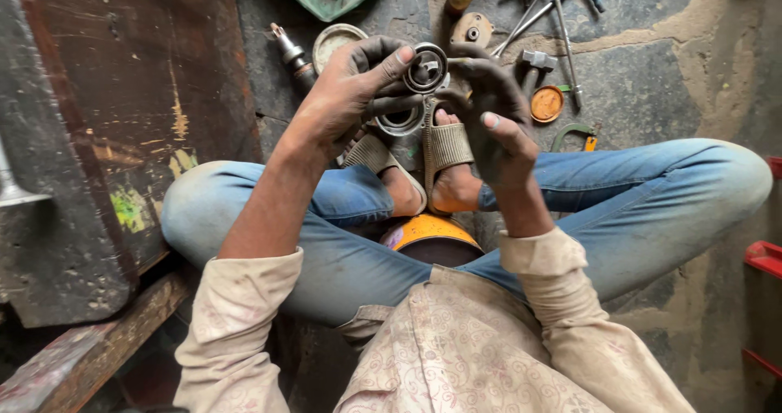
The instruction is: The person sits on the workshop floor and works on a small engine crankcase, using a hammer to drive components out of the housing, separating a bearing from the part, applying grease from a tub by hand, and wiping parts with a rag. Various tools and engine parts lie scattered on the floor around them.
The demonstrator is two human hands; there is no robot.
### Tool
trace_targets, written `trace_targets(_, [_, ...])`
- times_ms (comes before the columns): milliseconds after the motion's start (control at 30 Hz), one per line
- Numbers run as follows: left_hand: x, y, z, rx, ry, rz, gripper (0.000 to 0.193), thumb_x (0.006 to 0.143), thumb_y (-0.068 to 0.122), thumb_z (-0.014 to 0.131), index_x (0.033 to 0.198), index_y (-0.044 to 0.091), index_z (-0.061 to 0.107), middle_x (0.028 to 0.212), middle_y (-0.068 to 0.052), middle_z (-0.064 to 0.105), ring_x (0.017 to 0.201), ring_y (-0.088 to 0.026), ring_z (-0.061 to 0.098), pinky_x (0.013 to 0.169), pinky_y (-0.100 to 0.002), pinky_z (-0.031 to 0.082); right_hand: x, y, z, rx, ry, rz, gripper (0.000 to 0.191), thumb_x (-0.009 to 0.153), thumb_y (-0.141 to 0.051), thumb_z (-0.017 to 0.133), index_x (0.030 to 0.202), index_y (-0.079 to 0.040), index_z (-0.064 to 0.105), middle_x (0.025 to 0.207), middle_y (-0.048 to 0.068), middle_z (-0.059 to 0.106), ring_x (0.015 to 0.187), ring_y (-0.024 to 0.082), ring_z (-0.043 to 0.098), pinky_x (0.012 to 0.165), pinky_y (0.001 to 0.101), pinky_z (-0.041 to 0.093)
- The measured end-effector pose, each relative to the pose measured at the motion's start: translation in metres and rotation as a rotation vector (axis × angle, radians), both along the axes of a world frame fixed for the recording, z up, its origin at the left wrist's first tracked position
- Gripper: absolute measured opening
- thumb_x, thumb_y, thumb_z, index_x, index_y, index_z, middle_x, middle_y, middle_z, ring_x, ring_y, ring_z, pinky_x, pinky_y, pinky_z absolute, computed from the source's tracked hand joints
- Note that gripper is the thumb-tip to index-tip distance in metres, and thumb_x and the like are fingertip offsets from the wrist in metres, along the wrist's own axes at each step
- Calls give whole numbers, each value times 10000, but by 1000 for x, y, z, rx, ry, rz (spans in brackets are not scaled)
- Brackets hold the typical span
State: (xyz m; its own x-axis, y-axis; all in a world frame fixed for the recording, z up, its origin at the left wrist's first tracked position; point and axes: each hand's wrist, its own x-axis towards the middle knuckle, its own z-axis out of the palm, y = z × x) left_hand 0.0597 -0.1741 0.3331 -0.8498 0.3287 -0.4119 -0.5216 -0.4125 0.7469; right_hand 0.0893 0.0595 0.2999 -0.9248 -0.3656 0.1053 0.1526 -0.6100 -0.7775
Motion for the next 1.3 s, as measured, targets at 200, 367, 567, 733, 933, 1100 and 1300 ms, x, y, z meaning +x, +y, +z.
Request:
trace_targets(200, [0, -2, 3, 81, -76, 25, 301, 984, 291, 695, 1126, 29, 654, 1024, -51, 742, 877, -99, 741, 797, -253, 646, 5, -20, -8, -195, -127, 62, 577, 986, -267, 558, 1508, -24, 528, 1605, 129, 467, 1531, 233, 421, 1249, 429, 309])
trace_targets(367, [1, -2, 2, 130, -26, 19, 322, 1003, 299, 699, 1137, 10, 655, 1040, -53, 739, 904, -96, 730, 829, -261, 651, 11, -19, -16, -253, -191, 104, 586, 988, -260, 561, 1540, -67, 528, 1599, 102, 498, 1465, 218, 426, 1273, 401, 274])
trace_targets(567, [2, -1, 5, 38, -24, 35, 346, 972, 313, 705, 1146, 19, 654, 1025, -58, 733, 893, -104, 744, 834, -269, 672, 12, -22, -23, -233, -186, 100, 601, 982, -257, 562, 1549, -65, 512, 1605, 92, 490, 1494, 207, 407, 1277, 398, 263])
trace_targets(733, [4, -2, 7, 61, -30, 43, 368, 967, 327, 712, 1151, 14, 653, 1012, -65, 745, 876, -110, 740, 807, -267, 663, 12, -16, -27, -162, -176, 90, 612, 984, -249, 564, 1557, -47, 490, 1609, 125, 464, 1504, 249, 419, 1278, 402, 276])
trace_targets(933, [3, -2, 5, 36, -23, 43, 372, 961, 345, 719, 1150, 28, 668, 987, -49, 741, 858, -98, 730, 782, -250, 637, 8, -12, -28, -3, -92, 37, 666, 959, -208, 586, 1573, 23, 476, 1673, 132, 383, 1515, 257, 404, 1282, 412, 331])
trace_targets(1100, [4, -3, 4, -9, -14, 34, 369, 968, 376, 709, 1119, 40, 681, 983, -38, 747, 867, -80, 724, 788, -243, 627, 0, -7, -23, 199, 60, 17, 593, 973, -128, 556, 1547, 17, 524, 1678, 107, 300, 1528, 278, 405, 1258, 403, 425])
trace_targets(1300, [4, -4, 4, -47, 7, 25, 359, 973, 382, 699, 1090, 42, 698, 962, -29, 741, 860, -76, 718, 785, -242, 630, -1, 0, -13, 600, 285, -20, 586, 983, -4, 471, 1551, -117, 560, 1668, 99, 288, 1587, 249, 327, 1251, 383, 485])
